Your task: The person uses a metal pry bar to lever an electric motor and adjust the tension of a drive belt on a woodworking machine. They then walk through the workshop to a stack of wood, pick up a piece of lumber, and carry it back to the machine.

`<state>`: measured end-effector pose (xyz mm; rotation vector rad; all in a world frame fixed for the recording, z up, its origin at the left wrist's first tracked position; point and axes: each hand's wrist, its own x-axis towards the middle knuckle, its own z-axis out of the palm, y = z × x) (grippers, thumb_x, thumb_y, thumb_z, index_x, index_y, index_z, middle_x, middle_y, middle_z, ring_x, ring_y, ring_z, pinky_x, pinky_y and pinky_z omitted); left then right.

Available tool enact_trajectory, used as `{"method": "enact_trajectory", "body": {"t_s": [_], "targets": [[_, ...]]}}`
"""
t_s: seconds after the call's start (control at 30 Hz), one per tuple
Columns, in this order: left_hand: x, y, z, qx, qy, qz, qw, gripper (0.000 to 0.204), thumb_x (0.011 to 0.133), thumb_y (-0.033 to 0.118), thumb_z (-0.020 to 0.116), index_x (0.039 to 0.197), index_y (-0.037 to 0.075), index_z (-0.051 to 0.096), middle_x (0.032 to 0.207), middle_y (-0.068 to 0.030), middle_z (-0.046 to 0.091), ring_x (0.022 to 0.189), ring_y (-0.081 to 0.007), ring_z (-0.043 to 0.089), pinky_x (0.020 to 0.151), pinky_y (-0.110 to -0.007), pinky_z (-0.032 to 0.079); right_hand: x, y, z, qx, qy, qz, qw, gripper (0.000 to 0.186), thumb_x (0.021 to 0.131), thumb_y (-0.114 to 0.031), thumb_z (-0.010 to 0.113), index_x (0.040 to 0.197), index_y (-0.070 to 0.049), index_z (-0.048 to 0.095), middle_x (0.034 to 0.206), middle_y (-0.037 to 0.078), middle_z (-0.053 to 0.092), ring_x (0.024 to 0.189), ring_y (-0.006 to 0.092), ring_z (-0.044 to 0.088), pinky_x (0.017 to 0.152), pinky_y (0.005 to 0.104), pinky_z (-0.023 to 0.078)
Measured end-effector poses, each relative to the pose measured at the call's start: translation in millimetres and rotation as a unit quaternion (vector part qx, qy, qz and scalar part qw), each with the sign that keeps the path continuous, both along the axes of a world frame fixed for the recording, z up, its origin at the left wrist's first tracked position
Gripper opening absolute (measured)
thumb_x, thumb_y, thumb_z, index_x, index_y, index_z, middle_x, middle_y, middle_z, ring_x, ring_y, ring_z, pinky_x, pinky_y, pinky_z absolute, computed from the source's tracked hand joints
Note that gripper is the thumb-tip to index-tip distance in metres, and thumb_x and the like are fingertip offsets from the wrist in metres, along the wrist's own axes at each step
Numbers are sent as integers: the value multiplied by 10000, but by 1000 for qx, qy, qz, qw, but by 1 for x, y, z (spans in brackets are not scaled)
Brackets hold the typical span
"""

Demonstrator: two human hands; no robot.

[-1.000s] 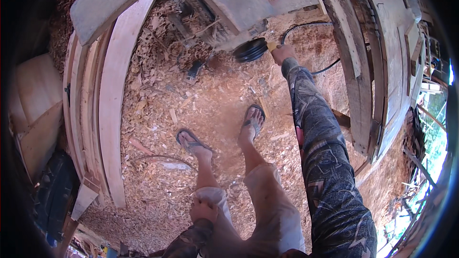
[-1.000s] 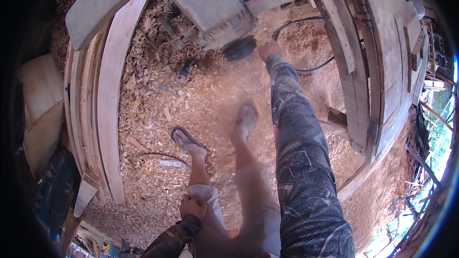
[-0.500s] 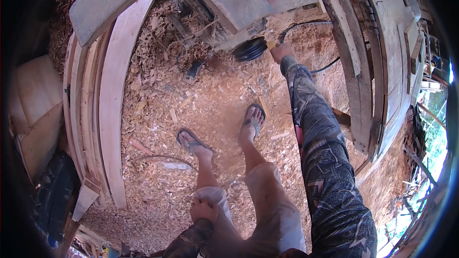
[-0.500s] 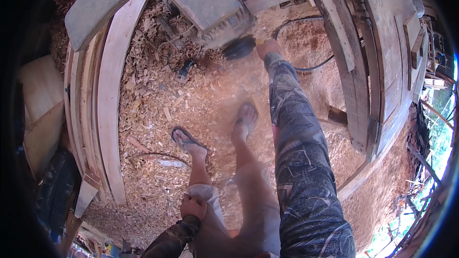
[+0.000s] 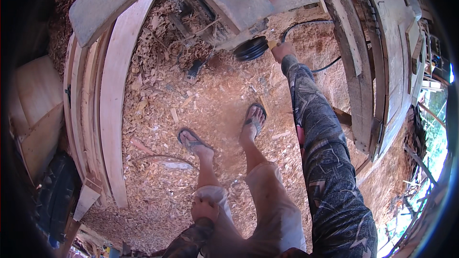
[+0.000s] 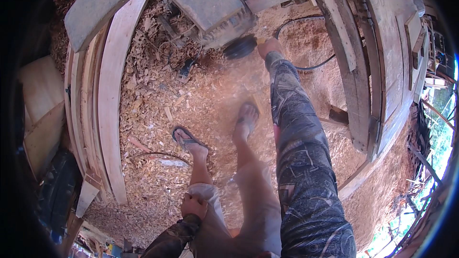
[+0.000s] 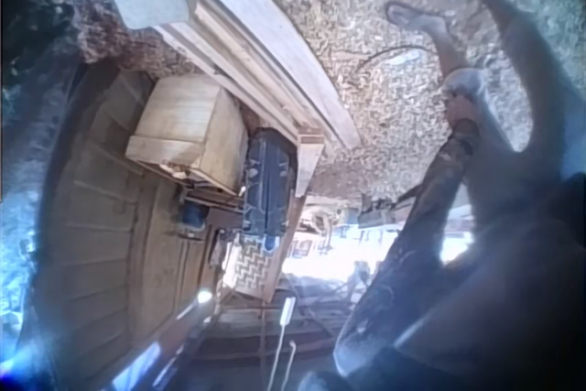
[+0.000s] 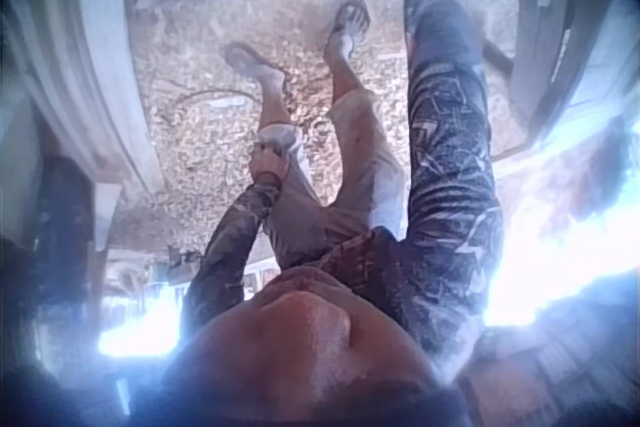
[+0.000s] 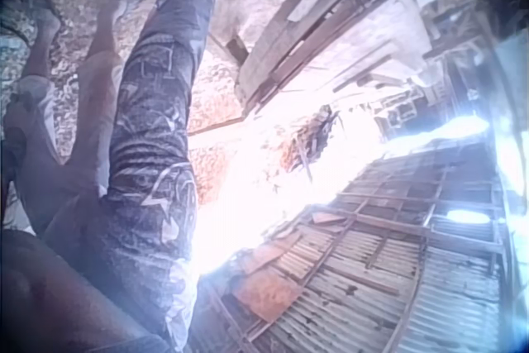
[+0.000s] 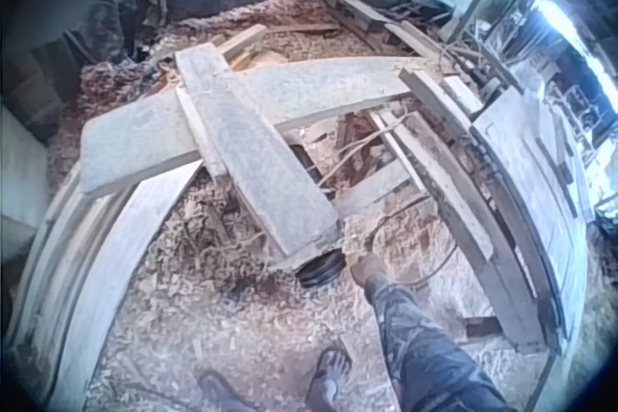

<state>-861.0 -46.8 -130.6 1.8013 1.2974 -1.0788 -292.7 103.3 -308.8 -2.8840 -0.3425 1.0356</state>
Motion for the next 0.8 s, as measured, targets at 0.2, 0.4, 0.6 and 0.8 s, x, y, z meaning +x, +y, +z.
{"method": "enact_trajectory", "body": {"t_s": [0.2, 0.4, 0.6, 0.8], "targets": [[-2, 1, -1, 2, 10, -6, 1000, 303, 785, 340, 606, 950, 95, 674, 1058, -169, 555, 955, -373, 590, 798, -488, 523, -4, -2, -13, 15, -51, 35, 998, 410, 824, -355, 593, 1034, -15, 688, 1006, 222, 662, 994, 351, 637, 875, 412, 488], [1, 4, -1, -7, 10, -19, 1000, 307, 786, 338, 604, 948, 87, 673, 1058, -168, 557, 951, -372, 592, 790, -486, 527, 5, -10, -25, 26, -44, 38, 998, 386, 820, -339, 597, 1018, -24, 696, 986, 222, 668, 984, 350, 640, 868, 410, 489], [0, 5, -1, -3, 7, -23, 1000, 313, 784, 336, 607, 945, 76, 672, 1061, -165, 561, 950, -366, 598, 785, -483, 529, 3, -6, -18, 27, -9, 10, 1000, 363, 798, -278, 628, 1063, -39, 692, 1123, 221, 647, 1101, 356, 601, 951, 401, 462], [-1, 7, -1, 1, 5, -19, 1000, 316, 779, 333, 609, 937, 68, 672, 1058, -167, 562, 949, -364, 598, 786, -484, 529, -1, -4, -19, 17, -9, 19, 1000, 379, 814, -309, 619, 1079, -46, 687, 1148, 213, 639, 1112, 359, 593, 954, 403, 459]]}}
